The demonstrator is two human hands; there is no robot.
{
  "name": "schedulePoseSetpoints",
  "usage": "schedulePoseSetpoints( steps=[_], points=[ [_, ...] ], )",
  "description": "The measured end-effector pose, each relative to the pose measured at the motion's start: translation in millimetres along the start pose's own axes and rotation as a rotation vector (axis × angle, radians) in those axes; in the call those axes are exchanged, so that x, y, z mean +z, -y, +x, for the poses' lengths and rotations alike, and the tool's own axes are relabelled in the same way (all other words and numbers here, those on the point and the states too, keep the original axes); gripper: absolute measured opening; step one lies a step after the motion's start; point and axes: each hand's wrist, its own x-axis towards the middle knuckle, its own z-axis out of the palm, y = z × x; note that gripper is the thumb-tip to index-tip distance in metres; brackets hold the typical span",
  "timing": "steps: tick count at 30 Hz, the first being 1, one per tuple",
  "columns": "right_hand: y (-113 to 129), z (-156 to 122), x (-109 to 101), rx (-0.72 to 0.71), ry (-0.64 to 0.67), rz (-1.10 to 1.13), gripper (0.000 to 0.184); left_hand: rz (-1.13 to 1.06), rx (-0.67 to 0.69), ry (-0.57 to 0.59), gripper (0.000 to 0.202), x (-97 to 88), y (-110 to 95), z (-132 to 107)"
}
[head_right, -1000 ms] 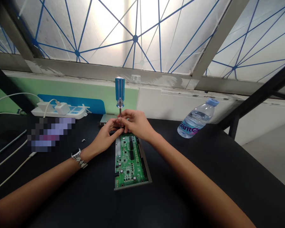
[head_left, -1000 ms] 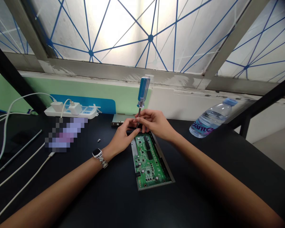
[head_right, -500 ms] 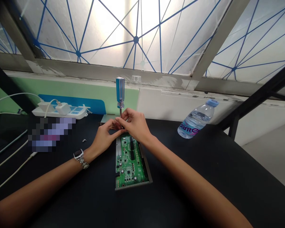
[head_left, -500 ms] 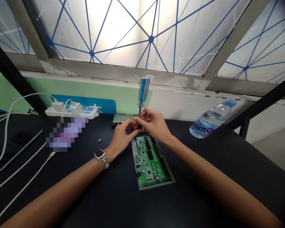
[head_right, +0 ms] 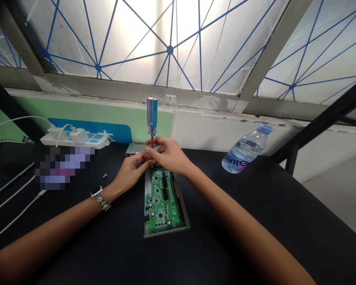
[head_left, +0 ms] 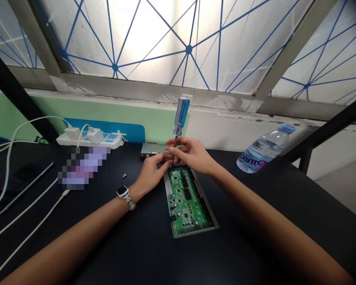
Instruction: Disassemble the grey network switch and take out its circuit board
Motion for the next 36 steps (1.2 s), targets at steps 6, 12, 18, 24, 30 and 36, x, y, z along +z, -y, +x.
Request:
schedulePoseSetpoints(
  steps=[6,12,18,24,30,36],
  points=[
    [3.3,0.2,-10.5,0.016,0.136,0.086,0.032,0.07,0.029,0.029,0.022,-0.7,2.0,-0.7],
    [-0.3,0.9,-11.3,-0.019,0.065,0.05,0.028,0.044,0.048,0.047,0.029,1.2,1.2,-1.7],
    [1.9,1.5,-7.9,-0.049,-0.03,-0.011,0.025,0.072,0.048,-0.022,0.022,3.1,2.8,-1.1],
    [-2.7,1.4,-2.8,-0.097,-0.146,-0.112,0.028,0.057,0.051,-0.056,0.013,4.9,1.7,-0.5],
    [-6.4,2.9,0.3,-0.143,-0.223,-0.2,0.033,0.052,0.033,-0.087,0.008,5.6,1.3,0.6],
    [-2.2,4.0,-8.7,-0.155,-0.037,-0.153,0.021,-0.004,0.022,-0.069,0.011,5.0,0.1,0.6]
  ],
)
